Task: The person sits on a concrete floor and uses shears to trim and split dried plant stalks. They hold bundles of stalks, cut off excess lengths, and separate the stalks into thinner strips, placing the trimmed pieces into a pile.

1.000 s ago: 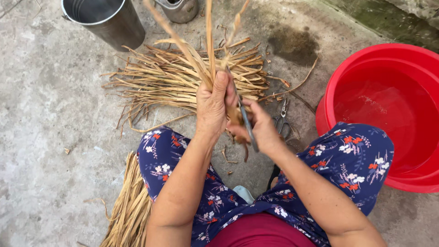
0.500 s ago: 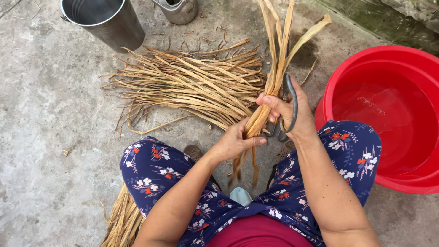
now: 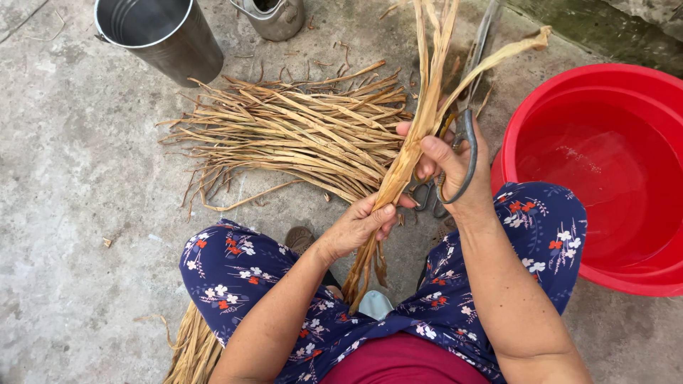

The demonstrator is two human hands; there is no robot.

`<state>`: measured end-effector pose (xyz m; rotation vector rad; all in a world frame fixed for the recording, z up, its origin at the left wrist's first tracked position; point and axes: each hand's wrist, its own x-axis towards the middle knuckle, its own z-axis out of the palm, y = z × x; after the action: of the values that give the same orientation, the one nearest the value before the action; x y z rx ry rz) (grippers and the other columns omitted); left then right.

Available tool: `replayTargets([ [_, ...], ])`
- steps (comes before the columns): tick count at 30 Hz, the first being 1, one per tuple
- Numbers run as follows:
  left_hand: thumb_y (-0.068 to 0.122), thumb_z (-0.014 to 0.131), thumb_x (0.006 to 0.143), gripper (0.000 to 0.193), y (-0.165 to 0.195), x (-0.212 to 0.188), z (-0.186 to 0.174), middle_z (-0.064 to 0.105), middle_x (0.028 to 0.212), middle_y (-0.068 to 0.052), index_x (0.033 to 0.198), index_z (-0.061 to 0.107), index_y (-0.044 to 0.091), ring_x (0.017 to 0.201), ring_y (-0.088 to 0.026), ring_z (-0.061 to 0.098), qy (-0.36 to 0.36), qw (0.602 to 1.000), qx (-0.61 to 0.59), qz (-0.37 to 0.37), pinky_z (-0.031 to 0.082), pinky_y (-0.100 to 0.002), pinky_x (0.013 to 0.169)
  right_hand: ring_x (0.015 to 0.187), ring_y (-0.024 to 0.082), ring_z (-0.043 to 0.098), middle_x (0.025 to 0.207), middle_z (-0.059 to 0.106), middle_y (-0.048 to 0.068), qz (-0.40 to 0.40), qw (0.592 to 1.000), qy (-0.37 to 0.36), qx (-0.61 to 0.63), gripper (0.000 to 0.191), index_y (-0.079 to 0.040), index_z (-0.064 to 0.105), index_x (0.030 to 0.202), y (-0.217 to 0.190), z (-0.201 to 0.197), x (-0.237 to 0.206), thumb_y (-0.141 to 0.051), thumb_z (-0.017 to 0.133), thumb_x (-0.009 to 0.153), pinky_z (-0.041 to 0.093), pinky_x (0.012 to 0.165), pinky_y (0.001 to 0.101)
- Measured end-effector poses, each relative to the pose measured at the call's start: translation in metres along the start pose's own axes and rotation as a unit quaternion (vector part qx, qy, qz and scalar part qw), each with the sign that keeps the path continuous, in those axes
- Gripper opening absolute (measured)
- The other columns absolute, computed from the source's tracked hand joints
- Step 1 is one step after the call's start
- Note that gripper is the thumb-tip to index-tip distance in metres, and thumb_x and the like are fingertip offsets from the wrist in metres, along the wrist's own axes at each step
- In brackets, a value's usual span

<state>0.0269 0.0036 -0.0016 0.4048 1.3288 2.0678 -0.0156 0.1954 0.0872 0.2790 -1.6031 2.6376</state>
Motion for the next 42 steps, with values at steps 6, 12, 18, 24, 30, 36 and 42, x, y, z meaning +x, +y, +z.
replayTargets([
  [6, 0.042, 0.053, 0.107, 0.048, 0.014, -0.01, -0.01, 0.045, 0.072, 0.007, 0.132, 0.064, 0.002, 0.063, -0.005, 0.043, 0.055, 0.998, -0.005, -0.004, 0.039, -0.021, 0.058, 0.073, 0.01, 0.063, 0.115, 0.076, 0.015, -0.001, 1.0, 0.024, 0.005, 0.05, -0.003, 0.05, 0.139, -0.011, -0.017, 0.001, -0.023, 0.069, 0.098, 0.054, 0.063, 0.0228],
  [12, 0.036, 0.054, 0.107, 0.045, 0.038, -0.025, -0.03, 0.045, 0.069, 0.007, 0.129, 0.064, -0.003, 0.06, -0.005, 0.04, 0.111, 0.991, -0.008, 0.075, 0.034, -0.022, 0.055, 0.063, 0.009, 0.056, 0.093, 0.074, 0.009, 0.164, 0.967, 0.02, -0.194, 0.055, -0.003, 0.059, 0.131, -0.013, -0.032, -0.003, -0.033, 0.076, 0.089, 0.042, 0.053, 0.0222],
  [18, 0.036, 0.055, 0.107, 0.047, 0.055, -0.043, -0.05, 0.044, 0.066, 0.005, 0.125, 0.066, -0.006, 0.059, -0.006, 0.038, 0.154, 0.98, -0.007, 0.126, 0.032, -0.023, 0.055, 0.074, 0.015, 0.062, 0.082, 0.069, 0.004, 0.317, 0.71, -0.126, -0.616, 0.063, -0.014, 0.068, 0.125, -0.04, -0.052, -0.02, -0.04, 0.093, 0.074, 0.048, 0.066, 0.0305],
  [24, 0.045, 0.058, 0.104, 0.055, 0.064, -0.06, -0.056, 0.045, 0.063, 0.004, 0.119, 0.069, -0.007, 0.057, -0.006, 0.037, 0.113, 0.987, 0.022, 0.112, 0.03, -0.024, 0.055, 0.08, 0.011, 0.061, 0.089, 0.068, 0.001, 0.232, 0.884, -0.117, -0.388, 0.073, -0.007, 0.062, 0.135, -0.031, -0.065, -0.026, -0.018, 0.088, 0.068, 0.05, 0.072, 0.0253],
  [30, 0.044, 0.061, 0.101, 0.055, 0.064, -0.058, -0.043, 0.045, 0.064, 0.004, 0.114, 0.071, -0.008, 0.057, -0.006, 0.036, 0.048, 0.996, 0.019, 0.071, 0.028, -0.025, 0.055, 0.089, 0.008, 0.065, 0.1, 0.069, 0.001, 0.177, 0.974, -0.084, -0.114, 0.055, -0.001, 0.06, 0.137, 0.005, -0.051, -0.02, -0.009, 0.076, 0.085, 0.053, 0.076, 0.0202],
  [36, 0.041, 0.058, 0.102, 0.053, 0.065, -0.054, -0.038, 0.043, 0.063, 0.005, 0.114, 0.071, -0.008, 0.056, -0.005, 0.035, 0.033, 0.998, 0.041, 0.04, 0.028, -0.024, 0.054, 0.07, 0.002, 0.06, 0.084, 0.064, -0.003, 0.167, 0.973, -0.08, -0.136, 0.042, 0.001, 0.065, 0.126, 0.005, -0.046, -0.019, -0.01, 0.078, 0.089, 0.049, 0.06, 0.0178],
  [42, 0.044, 0.056, 0.107, 0.05, 0.06, -0.05, -0.044, 0.045, 0.064, 0.005, 0.117, 0.07, -0.002, 0.057, -0.006, 0.039, 0.093, 0.992, 0.001, 0.088, 0.032, -0.023, 0.056, 0.052, 0.002, 0.052, 0.07, 0.06, -0.002, 0.179, 0.98, 0.001, -0.089, 0.036, 0.0, 0.068, 0.124, 0.014, -0.049, -0.019, -0.017, 0.079, 0.094, 0.037, 0.041, 0.0187],
])
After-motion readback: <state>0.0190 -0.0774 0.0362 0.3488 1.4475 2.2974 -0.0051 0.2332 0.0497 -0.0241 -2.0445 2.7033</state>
